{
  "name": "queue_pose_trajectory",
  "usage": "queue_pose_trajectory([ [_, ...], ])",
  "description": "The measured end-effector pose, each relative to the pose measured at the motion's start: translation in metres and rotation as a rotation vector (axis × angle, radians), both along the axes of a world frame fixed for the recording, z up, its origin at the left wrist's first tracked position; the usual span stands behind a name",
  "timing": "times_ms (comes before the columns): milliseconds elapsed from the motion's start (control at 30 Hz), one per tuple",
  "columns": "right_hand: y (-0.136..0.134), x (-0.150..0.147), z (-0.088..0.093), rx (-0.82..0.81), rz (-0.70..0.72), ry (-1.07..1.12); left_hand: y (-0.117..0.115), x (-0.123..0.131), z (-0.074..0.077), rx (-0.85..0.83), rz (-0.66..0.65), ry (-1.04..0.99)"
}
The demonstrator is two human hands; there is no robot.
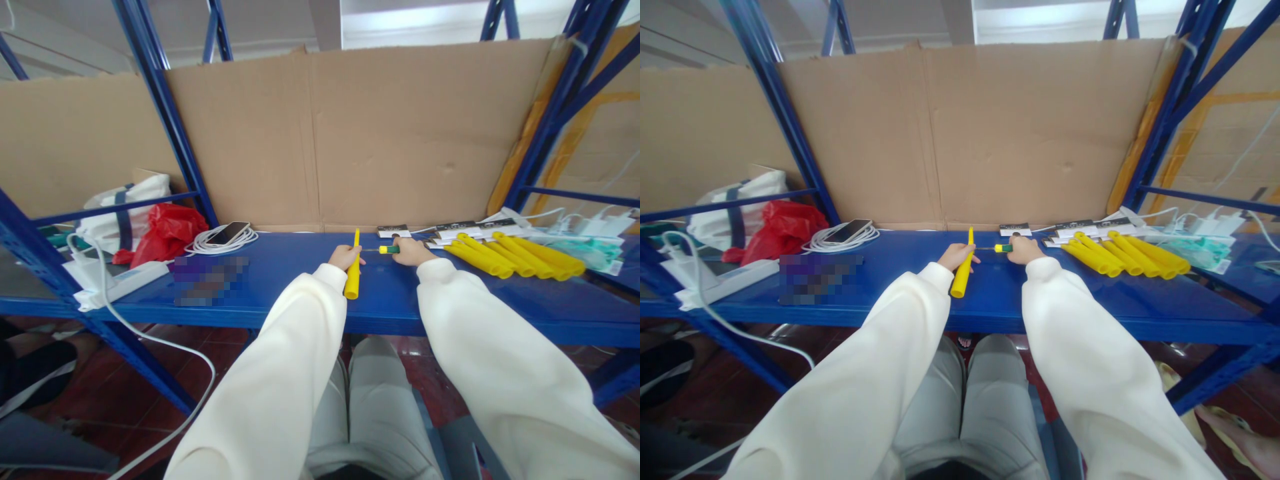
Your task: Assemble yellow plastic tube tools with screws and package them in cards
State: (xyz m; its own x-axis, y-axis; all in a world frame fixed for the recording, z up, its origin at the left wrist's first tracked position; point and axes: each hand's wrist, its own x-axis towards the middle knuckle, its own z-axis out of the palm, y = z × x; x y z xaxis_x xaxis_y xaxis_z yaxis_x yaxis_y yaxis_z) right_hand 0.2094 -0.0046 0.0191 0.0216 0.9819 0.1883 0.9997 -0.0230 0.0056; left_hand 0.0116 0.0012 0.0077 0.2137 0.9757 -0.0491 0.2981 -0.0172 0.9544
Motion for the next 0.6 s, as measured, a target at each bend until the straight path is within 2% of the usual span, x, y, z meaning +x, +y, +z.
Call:
queue_pose_trajectory([
  [333,-0.0056,-0.0005,0.0037,0.002,-0.007,-0.024,-0.0014,0.0,0.0018,0.007,-0.011,-0.003],
  [600,0.0009,0.0029,-0.0001,0.007,0.014,-0.01,-0.0026,-0.0007,0.0027,0.0,-0.006,-0.008],
])
